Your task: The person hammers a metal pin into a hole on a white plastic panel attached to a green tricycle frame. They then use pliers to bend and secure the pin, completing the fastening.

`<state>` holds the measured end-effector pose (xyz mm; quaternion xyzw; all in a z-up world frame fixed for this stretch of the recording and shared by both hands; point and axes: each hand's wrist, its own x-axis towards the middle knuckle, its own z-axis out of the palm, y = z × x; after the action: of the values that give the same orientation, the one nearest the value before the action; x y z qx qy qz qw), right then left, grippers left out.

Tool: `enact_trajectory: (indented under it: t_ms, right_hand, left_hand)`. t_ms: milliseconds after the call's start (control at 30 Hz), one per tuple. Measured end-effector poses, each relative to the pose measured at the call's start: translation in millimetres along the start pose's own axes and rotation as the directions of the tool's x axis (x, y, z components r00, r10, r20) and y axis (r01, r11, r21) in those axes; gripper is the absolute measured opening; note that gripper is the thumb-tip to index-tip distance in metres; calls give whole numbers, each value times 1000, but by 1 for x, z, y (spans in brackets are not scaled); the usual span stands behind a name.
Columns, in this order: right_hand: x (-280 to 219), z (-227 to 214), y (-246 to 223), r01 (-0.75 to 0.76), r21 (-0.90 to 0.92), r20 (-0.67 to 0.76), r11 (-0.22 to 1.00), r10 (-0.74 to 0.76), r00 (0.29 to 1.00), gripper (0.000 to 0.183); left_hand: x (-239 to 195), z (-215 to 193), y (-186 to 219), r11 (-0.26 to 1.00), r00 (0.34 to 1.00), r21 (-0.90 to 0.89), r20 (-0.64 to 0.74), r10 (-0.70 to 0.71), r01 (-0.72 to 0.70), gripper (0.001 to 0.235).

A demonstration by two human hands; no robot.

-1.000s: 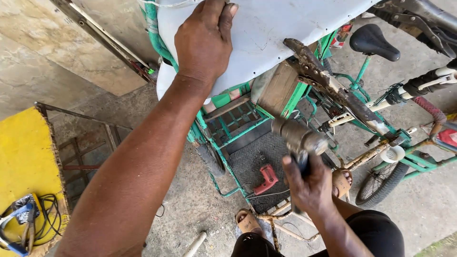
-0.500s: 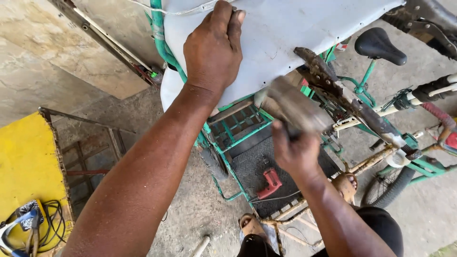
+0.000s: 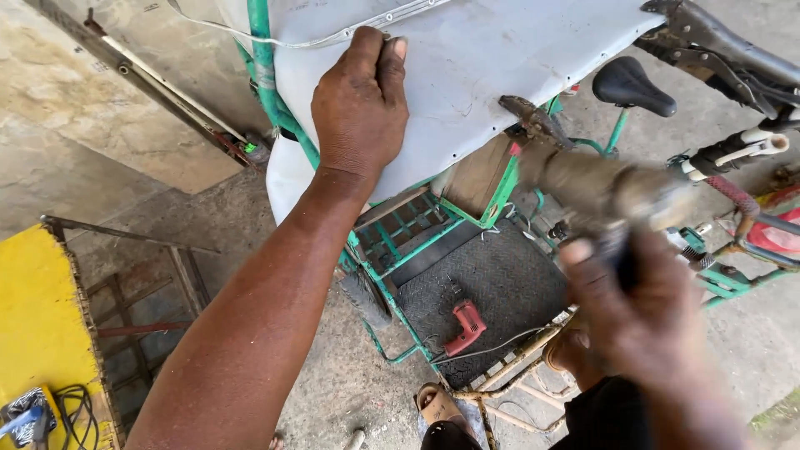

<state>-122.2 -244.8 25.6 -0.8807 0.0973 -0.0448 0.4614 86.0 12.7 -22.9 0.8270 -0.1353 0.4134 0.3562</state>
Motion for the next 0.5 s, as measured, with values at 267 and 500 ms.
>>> enact_trajectory:
  t_ms: [267, 500]
  right_hand:
    - [202, -66, -3, 594, -787, 276, 168, -765, 581, 52]
    - [296, -4, -10, 781, -623, 489, -41, -800, 348, 57]
  left_hand:
    - [1, -8, 4, 999, 999, -53, 32, -9, 11, 22]
    - [1, -17, 11, 998, 997, -55, 73, -37, 41, 25]
